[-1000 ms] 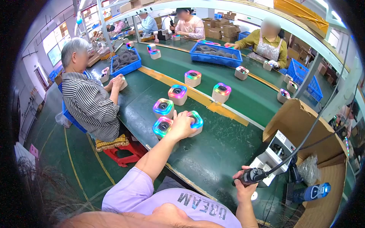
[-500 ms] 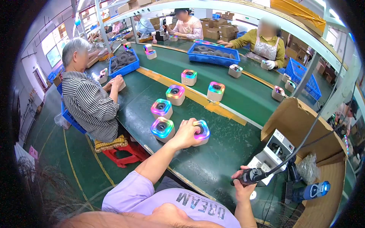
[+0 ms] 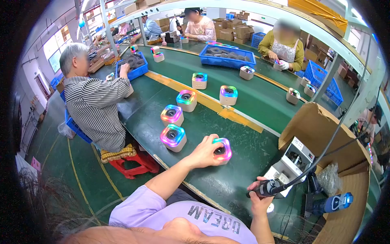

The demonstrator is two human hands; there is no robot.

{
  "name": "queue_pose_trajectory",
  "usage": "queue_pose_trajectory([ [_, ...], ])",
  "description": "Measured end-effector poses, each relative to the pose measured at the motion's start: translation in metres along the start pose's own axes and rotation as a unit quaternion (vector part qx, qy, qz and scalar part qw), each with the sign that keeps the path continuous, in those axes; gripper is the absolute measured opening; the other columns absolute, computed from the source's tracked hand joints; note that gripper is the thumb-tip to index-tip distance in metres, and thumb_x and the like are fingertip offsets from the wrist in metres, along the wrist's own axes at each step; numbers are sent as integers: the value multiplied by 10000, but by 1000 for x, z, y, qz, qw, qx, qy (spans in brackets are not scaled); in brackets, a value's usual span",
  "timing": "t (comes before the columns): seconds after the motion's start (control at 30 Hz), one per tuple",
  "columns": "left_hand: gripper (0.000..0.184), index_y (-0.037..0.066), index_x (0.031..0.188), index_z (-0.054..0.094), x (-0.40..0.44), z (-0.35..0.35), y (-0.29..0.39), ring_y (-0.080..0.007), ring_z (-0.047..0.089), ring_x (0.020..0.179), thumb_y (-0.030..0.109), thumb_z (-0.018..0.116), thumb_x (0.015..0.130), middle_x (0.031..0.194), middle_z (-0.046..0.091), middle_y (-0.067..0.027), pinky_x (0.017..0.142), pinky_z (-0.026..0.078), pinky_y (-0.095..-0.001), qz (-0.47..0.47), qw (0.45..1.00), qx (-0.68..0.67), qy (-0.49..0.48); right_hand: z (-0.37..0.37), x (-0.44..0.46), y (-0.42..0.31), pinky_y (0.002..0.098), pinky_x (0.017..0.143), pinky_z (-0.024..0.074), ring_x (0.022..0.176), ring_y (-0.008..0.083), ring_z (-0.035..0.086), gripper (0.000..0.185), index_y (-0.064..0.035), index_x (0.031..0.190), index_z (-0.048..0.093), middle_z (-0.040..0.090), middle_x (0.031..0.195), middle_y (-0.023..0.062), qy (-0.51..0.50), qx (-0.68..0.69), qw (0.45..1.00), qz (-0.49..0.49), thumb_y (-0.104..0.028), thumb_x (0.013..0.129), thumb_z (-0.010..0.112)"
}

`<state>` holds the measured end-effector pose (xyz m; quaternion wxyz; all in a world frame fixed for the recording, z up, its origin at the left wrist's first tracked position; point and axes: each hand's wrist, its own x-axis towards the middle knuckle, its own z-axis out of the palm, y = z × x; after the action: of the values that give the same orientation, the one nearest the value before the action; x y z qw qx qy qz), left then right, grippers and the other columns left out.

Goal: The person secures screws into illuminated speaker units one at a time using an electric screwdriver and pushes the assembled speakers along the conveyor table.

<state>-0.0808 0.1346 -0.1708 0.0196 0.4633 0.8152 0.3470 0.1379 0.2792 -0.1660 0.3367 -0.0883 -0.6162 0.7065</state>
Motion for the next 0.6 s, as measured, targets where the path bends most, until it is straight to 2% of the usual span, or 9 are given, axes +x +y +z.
queue_pose_trajectory([
  [0.13,525,82,1049,529,-5,7,8,-368,416,1048,239,723,586,1173,387,-173,887,398,-396,16,1000,-19,-9,0,0,0,303,646,453,677,181,553,579,6,1116,430,533,735,77,3,-3,1000,0,-237,683,729],
  [0.4,554,78,1055,514,-13,18,18,-368,406,1054,208,733,563,1173,383,-174,894,390,-404,65,997,-47,-2,-1,1,0,302,641,458,676,182,559,590,1,1125,421,543,738,77,4,-9,1000,-2,-243,685,728],
  [0.53,569,85,1050,512,-26,35,22,-379,411,1059,206,751,548,1168,401,-190,893,386,-421,115,989,-90,15,3,-3,-1,309,647,468,670,179,560,644,-19,1168,373,546,739,80,52,0,998,-17,-250,683,728],
  [0.6,579,86,1038,518,-33,50,29,-381,414,1070,219,766,531,1170,416,-201,891,381,-442,155,979,-132,16,-3,-6,2,323,657,469,688,177,547,583,-55,1138,377,539,754,76,53,12,998,-29,-252,703,712],
])
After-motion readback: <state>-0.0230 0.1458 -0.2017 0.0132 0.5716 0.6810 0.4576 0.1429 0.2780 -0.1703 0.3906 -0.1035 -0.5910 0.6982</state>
